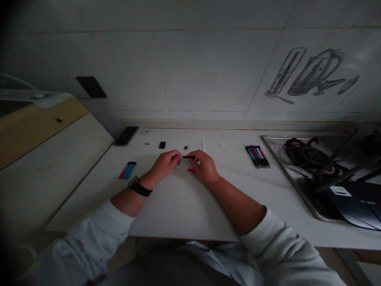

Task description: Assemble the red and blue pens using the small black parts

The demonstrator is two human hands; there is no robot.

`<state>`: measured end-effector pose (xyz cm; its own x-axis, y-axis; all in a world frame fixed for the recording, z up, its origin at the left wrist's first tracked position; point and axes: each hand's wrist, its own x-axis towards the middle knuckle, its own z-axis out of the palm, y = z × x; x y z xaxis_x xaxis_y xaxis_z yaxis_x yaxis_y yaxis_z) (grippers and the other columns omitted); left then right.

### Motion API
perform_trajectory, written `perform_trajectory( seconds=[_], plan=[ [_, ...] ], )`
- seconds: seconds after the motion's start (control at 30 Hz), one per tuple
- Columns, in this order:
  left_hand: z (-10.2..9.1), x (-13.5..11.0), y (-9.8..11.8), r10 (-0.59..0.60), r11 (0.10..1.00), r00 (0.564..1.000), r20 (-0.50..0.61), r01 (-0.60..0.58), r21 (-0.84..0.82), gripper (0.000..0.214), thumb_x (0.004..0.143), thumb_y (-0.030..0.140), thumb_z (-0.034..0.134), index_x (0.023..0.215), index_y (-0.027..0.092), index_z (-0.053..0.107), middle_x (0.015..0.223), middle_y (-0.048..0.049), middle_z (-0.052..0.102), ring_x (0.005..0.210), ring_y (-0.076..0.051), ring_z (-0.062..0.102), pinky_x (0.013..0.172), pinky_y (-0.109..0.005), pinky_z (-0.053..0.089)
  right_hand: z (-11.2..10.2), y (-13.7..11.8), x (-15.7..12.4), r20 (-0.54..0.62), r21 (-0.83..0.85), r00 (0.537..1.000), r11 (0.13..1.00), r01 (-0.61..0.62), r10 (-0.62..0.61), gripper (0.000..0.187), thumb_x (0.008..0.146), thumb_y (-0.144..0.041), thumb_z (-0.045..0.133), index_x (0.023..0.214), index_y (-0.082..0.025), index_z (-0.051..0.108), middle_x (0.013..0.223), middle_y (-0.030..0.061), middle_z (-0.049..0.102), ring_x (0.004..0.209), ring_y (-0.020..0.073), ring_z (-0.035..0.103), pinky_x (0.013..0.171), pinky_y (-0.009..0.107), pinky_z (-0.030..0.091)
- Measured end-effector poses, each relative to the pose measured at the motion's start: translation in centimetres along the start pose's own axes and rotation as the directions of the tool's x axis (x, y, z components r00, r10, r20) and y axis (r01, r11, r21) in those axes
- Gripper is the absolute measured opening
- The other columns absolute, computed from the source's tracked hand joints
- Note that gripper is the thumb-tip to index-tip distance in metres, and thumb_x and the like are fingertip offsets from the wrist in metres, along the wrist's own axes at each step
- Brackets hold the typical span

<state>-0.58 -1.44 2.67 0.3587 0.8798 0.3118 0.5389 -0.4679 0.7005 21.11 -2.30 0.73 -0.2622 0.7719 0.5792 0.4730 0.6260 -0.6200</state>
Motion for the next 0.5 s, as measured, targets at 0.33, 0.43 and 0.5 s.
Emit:
perform_trajectory(
  seconds=[0.33, 0.43, 0.5],
  plan=[
    [0.9, -0.1, -0.2, -0.149, 0.950, 0.987, 0.065, 0.161, -0.268, 0.044, 0.103, 0.051, 0.043, 0.076, 0.019, 0.057, 0.064, 0.0011, 0.058, 0.059, -0.013, 0.054, 0.059, -0.025, 0.042, -0.3, -0.8, -0.1, -0.041, 0.012, 0.998, 0.999, 0.047, -0.047, 0.014, 0.097, -0.025, 0.062, 0.105, -0.024, 0.074, 0.097, 0.0051, 0.073, 0.089, 0.0190, 0.068, 0.082, 0.034, 0.057],
    [1.1, 0.0, -0.1, -0.182, 0.897, 0.978, 0.103, 0.208, -0.391, 0.047, 0.102, 0.054, 0.043, 0.074, 0.019, 0.055, 0.062, 0.0015, 0.055, 0.057, -0.013, 0.052, 0.057, -0.025, 0.042, -0.4, -1.1, -0.1, -0.049, 0.016, 0.997, 0.998, 0.067, -0.066, 0.014, 0.097, -0.024, 0.062, 0.105, -0.024, 0.073, 0.097, 0.0052, 0.073, 0.090, 0.0190, 0.068, 0.083, 0.033, 0.056],
    [1.0, 0.0, 0.1, -0.156, 0.904, 0.983, 0.092, 0.180, -0.388, 0.046, 0.103, 0.052, 0.043, 0.074, 0.019, 0.055, 0.064, 0.0011, 0.056, 0.058, -0.012, 0.052, 0.058, -0.025, 0.042, -0.4, -1.1, -0.1, -0.048, 0.004, 0.998, 0.999, 0.046, -0.046, 0.014, 0.097, -0.025, 0.063, 0.105, -0.024, 0.073, 0.097, 0.0056, 0.074, 0.089, 0.0192, 0.068, 0.082, 0.033, 0.056]
  ],
)
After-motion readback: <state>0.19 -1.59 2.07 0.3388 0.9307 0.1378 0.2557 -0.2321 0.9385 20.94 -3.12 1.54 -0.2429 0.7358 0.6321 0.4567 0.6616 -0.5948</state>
